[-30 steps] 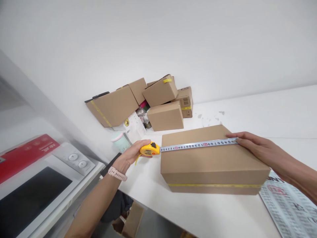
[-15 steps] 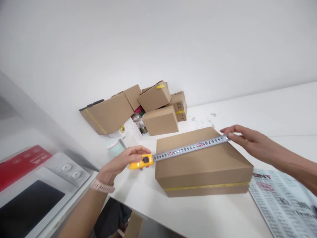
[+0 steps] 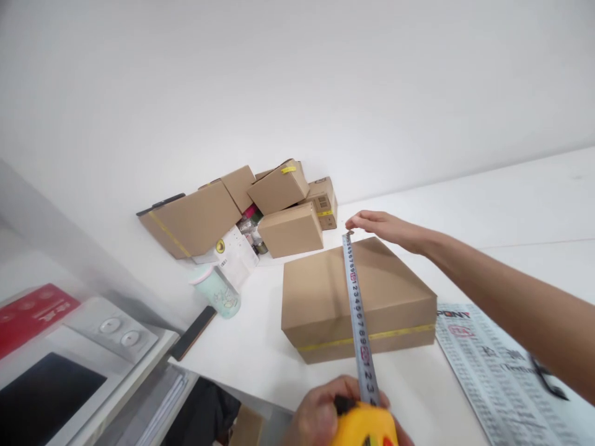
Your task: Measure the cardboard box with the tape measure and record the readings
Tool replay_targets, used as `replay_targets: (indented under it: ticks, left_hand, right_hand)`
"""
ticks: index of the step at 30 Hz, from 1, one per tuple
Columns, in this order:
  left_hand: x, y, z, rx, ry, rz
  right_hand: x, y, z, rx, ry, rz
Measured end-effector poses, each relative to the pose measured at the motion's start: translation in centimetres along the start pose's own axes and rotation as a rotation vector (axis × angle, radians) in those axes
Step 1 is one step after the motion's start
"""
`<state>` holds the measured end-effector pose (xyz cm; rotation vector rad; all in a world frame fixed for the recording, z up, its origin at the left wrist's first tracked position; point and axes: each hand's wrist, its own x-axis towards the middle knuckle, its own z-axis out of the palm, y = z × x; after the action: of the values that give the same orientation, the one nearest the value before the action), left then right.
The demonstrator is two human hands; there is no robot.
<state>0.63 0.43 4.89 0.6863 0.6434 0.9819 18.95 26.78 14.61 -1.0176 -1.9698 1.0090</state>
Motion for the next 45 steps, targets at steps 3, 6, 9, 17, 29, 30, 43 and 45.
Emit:
replay_targets:
  ticks: [3,6,9,17,29,30,43,45]
  left_hand:
    - [1.6,0.4,1.7,-0.159,0.066,-0.019]
    - [1.8,2.2,2.8,-0.143,0.152,-0.051]
    - [1.8,3.5,2.9,-0.080,0.206,-0.009]
    - [0.5,1.5,1.8,-0.177,0.146,-0.061]
    - [0.4,0.3,4.3,-0.176,0.180,-0.003]
    - [0.6,0.2,4.4,-0.175,0.183,-0.002]
    - [0.5,-0.1,3.4,-0.101,0.186,0.025]
    - [-1.2,0.3,1.7,-0.016,0.249,0.082]
  right_hand:
    - [0.4,3.3,1.5,-0.056,0.065,0.132]
    - [0.0,5.4,2.7,-0.102,0.051,0.107]
    - [-0.6,5.4,3.4,-0.195,0.084,0.066]
    - [0.0,5.3,3.4,-0.574,0.008,-0.338]
    - [0.3,5.2,3.5,-0.593,-0.129,-0.358]
    - [0.3,5.2,3.5,-0.588,-0.124,-0.355]
    - [-1.2,4.6,3.5,-0.400,0.047,-0.223]
    - [-2.5,4.5,3.2,-0.229,0.197,-0.080]
